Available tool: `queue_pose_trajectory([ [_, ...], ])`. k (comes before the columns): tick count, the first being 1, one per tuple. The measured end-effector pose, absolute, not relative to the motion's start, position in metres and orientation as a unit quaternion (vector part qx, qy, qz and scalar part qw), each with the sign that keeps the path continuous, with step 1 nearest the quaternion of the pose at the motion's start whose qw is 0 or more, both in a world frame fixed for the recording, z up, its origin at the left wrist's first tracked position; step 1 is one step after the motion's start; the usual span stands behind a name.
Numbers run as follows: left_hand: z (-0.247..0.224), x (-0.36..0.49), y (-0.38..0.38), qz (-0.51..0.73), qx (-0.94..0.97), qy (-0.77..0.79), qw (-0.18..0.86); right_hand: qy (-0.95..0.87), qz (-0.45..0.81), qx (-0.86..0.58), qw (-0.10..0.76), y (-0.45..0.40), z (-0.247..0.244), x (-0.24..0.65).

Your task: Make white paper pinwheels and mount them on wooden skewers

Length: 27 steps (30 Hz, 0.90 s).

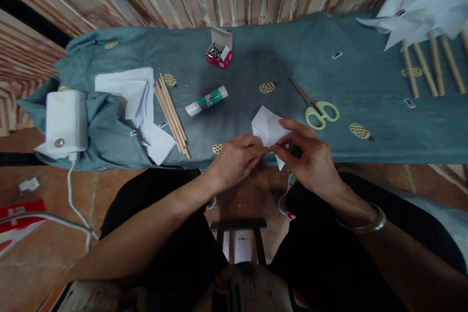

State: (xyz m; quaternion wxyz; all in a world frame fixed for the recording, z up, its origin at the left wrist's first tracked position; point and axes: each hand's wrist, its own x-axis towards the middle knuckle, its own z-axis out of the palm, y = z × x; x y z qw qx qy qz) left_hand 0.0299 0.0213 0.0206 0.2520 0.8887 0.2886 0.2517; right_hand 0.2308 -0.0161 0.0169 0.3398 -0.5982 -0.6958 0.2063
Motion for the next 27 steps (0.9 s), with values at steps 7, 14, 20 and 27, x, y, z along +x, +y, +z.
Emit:
queue_pose_trajectory([
  [7, 0.0194, 0.0303, 0.0220, 0.262, 0.889, 0.283, 0.249, -0.708, 0.196, -0.585, 0.345, -0.0176, 0.0162, 0.2313],
  [14, 0.0208, 0.0301, 0.0213, 0.244, 0.882, 0.302, 0.269, -0.715, 0.195, -0.577, 0.344, -0.0178, 0.0152, 0.2319],
  [20, 0.0208, 0.0311, 0.0218, 0.247, 0.880, 0.304, 0.267, -0.720, 0.184, -0.576, 0.341, -0.0173, 0.0148, 0.2323],
  [27, 0.0208, 0.0318, 0.0219, 0.243, 0.880, 0.311, 0.265, -0.728, 0.172, -0.568, 0.344, -0.0184, 0.0166, 0.2304],
])
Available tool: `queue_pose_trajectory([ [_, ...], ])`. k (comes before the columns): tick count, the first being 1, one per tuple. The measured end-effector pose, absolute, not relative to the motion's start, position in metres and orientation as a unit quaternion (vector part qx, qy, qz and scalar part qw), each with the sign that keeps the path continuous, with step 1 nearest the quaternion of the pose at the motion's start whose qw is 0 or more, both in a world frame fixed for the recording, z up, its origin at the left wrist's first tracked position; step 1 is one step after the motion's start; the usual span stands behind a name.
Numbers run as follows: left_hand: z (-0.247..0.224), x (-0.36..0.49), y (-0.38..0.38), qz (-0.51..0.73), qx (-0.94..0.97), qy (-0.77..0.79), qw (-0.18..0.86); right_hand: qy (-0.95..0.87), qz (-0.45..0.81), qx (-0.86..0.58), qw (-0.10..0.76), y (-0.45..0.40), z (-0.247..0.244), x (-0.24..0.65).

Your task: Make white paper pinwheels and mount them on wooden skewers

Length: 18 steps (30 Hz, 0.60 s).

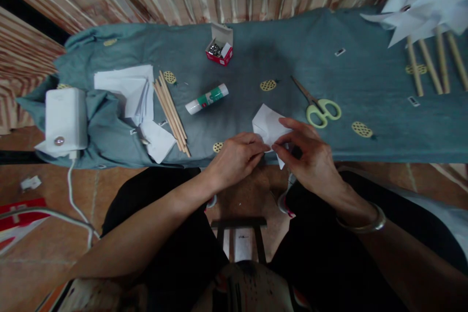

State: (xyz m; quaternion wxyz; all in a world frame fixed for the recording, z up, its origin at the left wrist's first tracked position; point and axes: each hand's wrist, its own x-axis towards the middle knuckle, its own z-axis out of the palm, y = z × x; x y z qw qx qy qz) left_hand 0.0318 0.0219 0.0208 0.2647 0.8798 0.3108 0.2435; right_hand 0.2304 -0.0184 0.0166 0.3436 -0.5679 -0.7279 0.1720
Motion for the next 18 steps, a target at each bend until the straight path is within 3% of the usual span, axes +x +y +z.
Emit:
queue_pose_trajectory([
  [18, 0.0227, 0.0319, 0.0209, 0.210, 0.875, 0.324, 0.293, -0.807, 0.093, -0.507, 0.288, -0.0222, 0.0096, 0.2233],
])
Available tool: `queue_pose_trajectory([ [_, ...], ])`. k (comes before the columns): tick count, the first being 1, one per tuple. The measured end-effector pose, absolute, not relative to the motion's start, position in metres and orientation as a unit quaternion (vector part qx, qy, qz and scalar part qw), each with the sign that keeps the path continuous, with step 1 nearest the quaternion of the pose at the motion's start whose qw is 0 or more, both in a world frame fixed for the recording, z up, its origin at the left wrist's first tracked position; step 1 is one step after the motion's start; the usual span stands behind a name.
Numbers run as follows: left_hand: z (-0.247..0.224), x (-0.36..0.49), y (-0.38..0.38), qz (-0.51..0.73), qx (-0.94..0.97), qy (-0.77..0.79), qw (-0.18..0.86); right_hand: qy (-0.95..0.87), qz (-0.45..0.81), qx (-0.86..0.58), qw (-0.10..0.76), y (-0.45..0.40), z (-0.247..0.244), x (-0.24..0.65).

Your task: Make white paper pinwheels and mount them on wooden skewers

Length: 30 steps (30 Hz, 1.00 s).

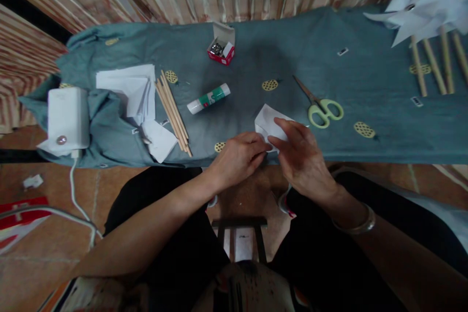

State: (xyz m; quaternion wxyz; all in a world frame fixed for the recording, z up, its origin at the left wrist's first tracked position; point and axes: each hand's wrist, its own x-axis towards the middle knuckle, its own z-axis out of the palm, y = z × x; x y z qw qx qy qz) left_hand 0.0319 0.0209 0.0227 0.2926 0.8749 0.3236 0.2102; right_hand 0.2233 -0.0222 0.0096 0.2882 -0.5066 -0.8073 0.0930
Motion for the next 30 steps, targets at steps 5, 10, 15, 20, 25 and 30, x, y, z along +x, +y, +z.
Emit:
queue_pose_trajectory([
  [5, 0.023, 0.031, 0.019, 0.190, 0.884, 0.326, 0.276, -0.811, 0.072, -0.498, 0.299, -0.022, 0.004, 0.219],
  [10, 0.024, 0.032, 0.019, 0.188, 0.896, 0.317, 0.247, -0.808, 0.095, -0.484, 0.324, -0.019, 0.003, 0.218],
  [15, 0.024, 0.033, 0.018, 0.184, 0.906, 0.312, 0.220, -0.778, 0.135, -0.513, 0.337, -0.019, 0.010, 0.226],
  [20, 0.025, 0.026, 0.031, 0.174, 0.922, 0.320, 0.131, -0.746, 0.130, -0.556, 0.342, -0.017, 0.014, 0.239],
  [25, 0.030, 0.018, 0.048, 0.184, 0.921, 0.336, 0.066, -0.744, 0.118, -0.573, 0.323, -0.018, 0.016, 0.236],
  [30, 0.034, 0.025, 0.038, 0.193, 0.928, 0.301, 0.110, -0.752, 0.120, -0.557, 0.332, -0.022, 0.019, 0.228],
])
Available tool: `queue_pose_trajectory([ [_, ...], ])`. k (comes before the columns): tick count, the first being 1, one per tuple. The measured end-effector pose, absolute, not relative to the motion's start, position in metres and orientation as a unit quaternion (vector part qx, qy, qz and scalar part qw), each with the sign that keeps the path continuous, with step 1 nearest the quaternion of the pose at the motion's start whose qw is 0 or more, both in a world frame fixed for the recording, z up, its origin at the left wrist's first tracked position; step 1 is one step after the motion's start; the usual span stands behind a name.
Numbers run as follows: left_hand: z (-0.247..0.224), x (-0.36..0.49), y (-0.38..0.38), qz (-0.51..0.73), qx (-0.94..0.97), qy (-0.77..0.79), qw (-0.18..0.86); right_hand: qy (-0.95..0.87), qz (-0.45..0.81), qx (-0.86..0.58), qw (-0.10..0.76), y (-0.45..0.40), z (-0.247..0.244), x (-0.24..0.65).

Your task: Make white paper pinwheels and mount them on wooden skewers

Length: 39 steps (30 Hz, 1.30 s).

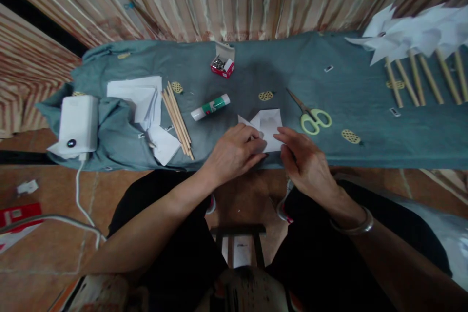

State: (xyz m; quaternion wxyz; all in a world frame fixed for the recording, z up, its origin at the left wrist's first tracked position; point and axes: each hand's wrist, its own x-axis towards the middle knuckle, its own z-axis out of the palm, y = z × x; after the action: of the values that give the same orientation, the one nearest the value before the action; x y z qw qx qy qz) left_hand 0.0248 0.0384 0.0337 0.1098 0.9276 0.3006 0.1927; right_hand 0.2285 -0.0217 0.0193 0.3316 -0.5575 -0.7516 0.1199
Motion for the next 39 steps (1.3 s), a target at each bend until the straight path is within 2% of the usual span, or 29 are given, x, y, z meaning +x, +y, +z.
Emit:
queue_pose_trajectory([
  [3, 0.032, 0.029, 0.032, 0.153, 0.938, 0.287, 0.123, -0.746, 0.132, -0.559, 0.337, -0.023, 0.021, 0.227],
  [12, 0.027, 0.030, 0.031, 0.148, 0.947, 0.279, 0.055, -0.722, 0.208, -0.562, 0.345, -0.026, 0.024, 0.234],
  [16, 0.028, 0.027, 0.029, 0.146, 0.945, 0.284, 0.062, -0.722, 0.241, -0.559, 0.331, -0.023, 0.029, 0.241],
  [22, 0.030, 0.024, 0.026, 0.152, 0.947, 0.268, 0.088, -0.691, 0.291, -0.555, 0.359, -0.018, 0.026, 0.242],
  [39, 0.027, 0.026, 0.019, 0.187, 0.942, 0.261, 0.099, -0.704, 0.203, -0.585, 0.348, -0.007, 0.017, 0.227],
])
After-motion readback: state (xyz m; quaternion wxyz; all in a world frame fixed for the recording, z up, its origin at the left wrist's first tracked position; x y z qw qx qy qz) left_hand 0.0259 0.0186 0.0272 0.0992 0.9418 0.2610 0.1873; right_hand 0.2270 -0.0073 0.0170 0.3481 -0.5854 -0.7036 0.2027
